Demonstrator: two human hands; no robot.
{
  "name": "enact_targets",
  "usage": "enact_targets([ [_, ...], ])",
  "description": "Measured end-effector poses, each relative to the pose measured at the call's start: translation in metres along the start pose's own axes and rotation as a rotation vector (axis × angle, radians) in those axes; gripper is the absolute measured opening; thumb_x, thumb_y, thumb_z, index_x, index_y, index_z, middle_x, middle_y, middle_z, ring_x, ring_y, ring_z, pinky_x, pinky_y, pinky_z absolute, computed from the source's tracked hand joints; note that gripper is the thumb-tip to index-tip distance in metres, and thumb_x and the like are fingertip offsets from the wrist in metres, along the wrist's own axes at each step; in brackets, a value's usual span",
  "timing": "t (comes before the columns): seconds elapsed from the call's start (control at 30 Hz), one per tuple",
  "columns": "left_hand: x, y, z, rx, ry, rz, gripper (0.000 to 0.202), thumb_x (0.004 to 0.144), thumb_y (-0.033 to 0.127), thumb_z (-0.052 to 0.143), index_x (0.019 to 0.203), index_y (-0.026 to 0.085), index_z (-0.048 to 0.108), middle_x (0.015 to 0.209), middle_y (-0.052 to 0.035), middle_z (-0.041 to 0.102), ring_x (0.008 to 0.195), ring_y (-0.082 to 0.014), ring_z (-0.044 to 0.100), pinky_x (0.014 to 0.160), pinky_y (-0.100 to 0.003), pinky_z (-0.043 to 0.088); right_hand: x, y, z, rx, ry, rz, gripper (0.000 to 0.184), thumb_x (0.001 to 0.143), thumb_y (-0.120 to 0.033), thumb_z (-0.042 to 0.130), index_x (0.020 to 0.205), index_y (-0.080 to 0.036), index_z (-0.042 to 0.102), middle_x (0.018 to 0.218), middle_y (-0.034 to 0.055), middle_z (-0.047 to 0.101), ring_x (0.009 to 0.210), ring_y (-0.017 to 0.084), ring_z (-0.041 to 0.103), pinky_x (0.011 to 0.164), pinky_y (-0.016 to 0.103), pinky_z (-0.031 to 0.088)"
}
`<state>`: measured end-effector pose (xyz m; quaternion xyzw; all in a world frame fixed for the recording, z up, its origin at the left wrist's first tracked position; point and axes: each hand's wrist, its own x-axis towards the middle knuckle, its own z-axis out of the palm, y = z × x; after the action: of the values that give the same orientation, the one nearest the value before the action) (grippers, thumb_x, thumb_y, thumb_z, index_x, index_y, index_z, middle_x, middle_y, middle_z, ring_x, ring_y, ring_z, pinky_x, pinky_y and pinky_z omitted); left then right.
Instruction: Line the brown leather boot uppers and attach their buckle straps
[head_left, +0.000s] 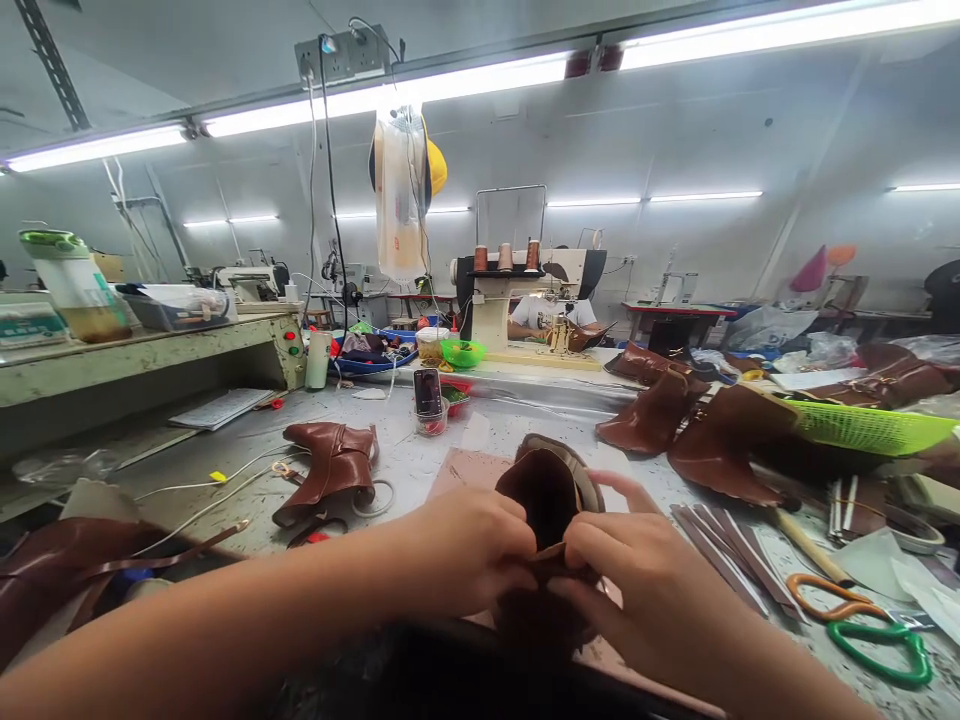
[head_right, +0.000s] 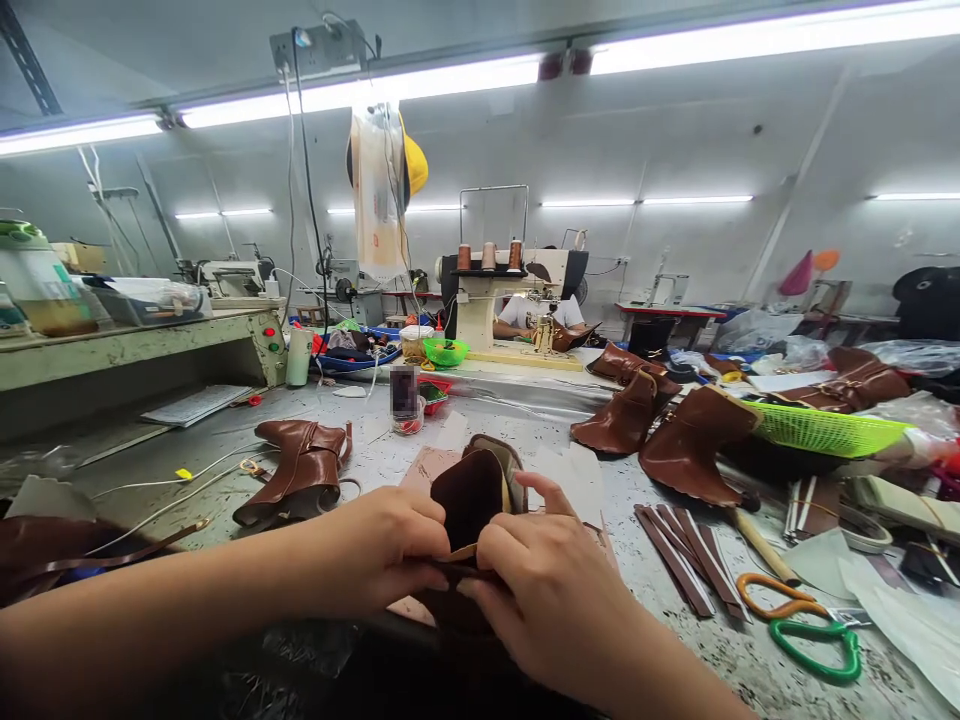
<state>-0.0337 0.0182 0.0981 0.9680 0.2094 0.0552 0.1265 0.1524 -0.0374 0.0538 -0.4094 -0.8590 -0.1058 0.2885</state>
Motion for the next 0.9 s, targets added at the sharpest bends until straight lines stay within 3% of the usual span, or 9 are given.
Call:
enact_targets([
  [0.1,-0.002,-0.004,0.0,-0.176,-0.028,0.01,0.017,0.073,0.012,0.063,0.06,0.015,0.053,0.062,0.0039,0.045,0.06,-0.0084,0.045,0.055,-0.018,0.033,0.006,0.004,-0.012,0.068,-0.163,0.017,0.012,0.077,-0.014,0.05,0.07,-0.02,0.044,0.07,-0.0046,0.057,0.062,0.011,0.054,0.102,0.05,0.013],
  [0.17,-0.002,-0.008,-0.005,-0.204,-0.1,-0.015,0.018,0.073,0.009,0.06,0.059,0.015,0.051,0.061,0.0044,0.044,0.061,-0.0088,0.045,0.056,-0.019,0.033,0.011,0.006,-0.015,0.073,-0.215,0.031,0.011,0.079,-0.015,0.05,0.071,-0.02,0.045,0.073,-0.0035,0.057,0.065,0.011,0.055,0.1,0.05,0.016],
  [0.27,0.0,-0.009,-0.017,-0.14,-0.243,-0.045,0.008,0.075,0.011,0.055,0.072,0.019,0.055,0.066,0.004,0.05,0.063,-0.0113,0.047,0.055,-0.02,0.033,0.016,0.003,-0.012,0.022,-0.185,0.015,0.012,0.081,-0.016,0.048,0.07,-0.019,0.048,0.068,-0.0036,0.055,0.061,0.012,0.054,0.097,0.047,0.023],
  [0.33,0.002,-0.006,-0.023,-0.025,-0.313,-0.022,0.021,0.073,0.009,0.053,0.088,0.023,0.056,0.069,0.0034,0.054,0.063,-0.0134,0.049,0.054,-0.021,0.033,0.017,-0.001,-0.006,-0.039,-0.106,-0.045,0.015,0.082,-0.016,0.045,0.068,-0.019,0.05,0.062,-0.004,0.052,0.055,0.012,0.051,0.098,0.045,0.024],
  [0.43,0.004,0.002,-0.025,0.143,-0.276,0.06,0.018,0.07,0.011,0.058,0.085,0.021,0.058,0.072,0.0002,0.058,0.067,-0.0161,0.052,0.058,-0.024,0.037,0.017,-0.008,-0.001,-0.147,-0.048,-0.155,0.023,0.083,-0.012,0.039,0.066,-0.018,0.054,0.055,-0.0035,0.049,0.048,0.012,0.047,0.102,0.044,0.021],
  [0.5,0.002,0.006,-0.022,0.123,-0.187,0.101,0.006,0.072,0.014,0.062,0.069,0.018,0.058,0.071,-0.0007,0.057,0.069,-0.0154,0.052,0.061,-0.023,0.038,0.019,-0.008,-0.006,-0.127,-0.113,-0.182,0.022,0.082,-0.013,0.042,0.065,-0.019,0.056,0.055,-0.0039,0.05,0.048,0.012,0.047,0.105,0.046,0.015],
  [0.57,-0.002,0.006,-0.018,0.018,-0.134,0.113,0.017,0.071,0.012,0.064,0.059,0.017,0.053,0.067,0.0008,0.054,0.067,-0.0127,0.051,0.061,-0.021,0.038,0.023,-0.005,-0.016,-0.013,-0.231,-0.142,0.013,0.078,-0.018,0.054,0.067,-0.021,0.059,0.061,-0.0052,0.055,0.056,0.012,0.053,0.107,0.047,0.01],
  [0.73,-0.015,-0.004,-0.017,-0.236,-0.154,-0.012,0.019,0.067,0.001,0.062,0.059,0.016,0.052,0.061,0.0044,0.045,0.061,-0.0088,0.046,0.055,-0.018,0.033,0.038,0.008,-0.038,0.089,-0.443,-0.024,0.013,0.067,-0.014,0.065,0.06,-0.022,0.06,0.067,-0.0064,0.06,0.065,0.012,0.057,0.086,0.037,0.036],
  [0.9,-0.019,-0.012,-0.027,-0.317,-0.361,-0.018,0.019,0.066,0.001,0.057,0.072,0.019,0.055,0.064,0.0057,0.046,0.063,-0.0101,0.045,0.057,-0.019,0.033,0.043,0.001,-0.031,0.083,-0.391,-0.04,0.015,0.066,-0.022,0.07,0.057,-0.021,0.059,0.063,-0.0055,0.06,0.063,0.013,0.054,0.074,0.032,0.037],
])
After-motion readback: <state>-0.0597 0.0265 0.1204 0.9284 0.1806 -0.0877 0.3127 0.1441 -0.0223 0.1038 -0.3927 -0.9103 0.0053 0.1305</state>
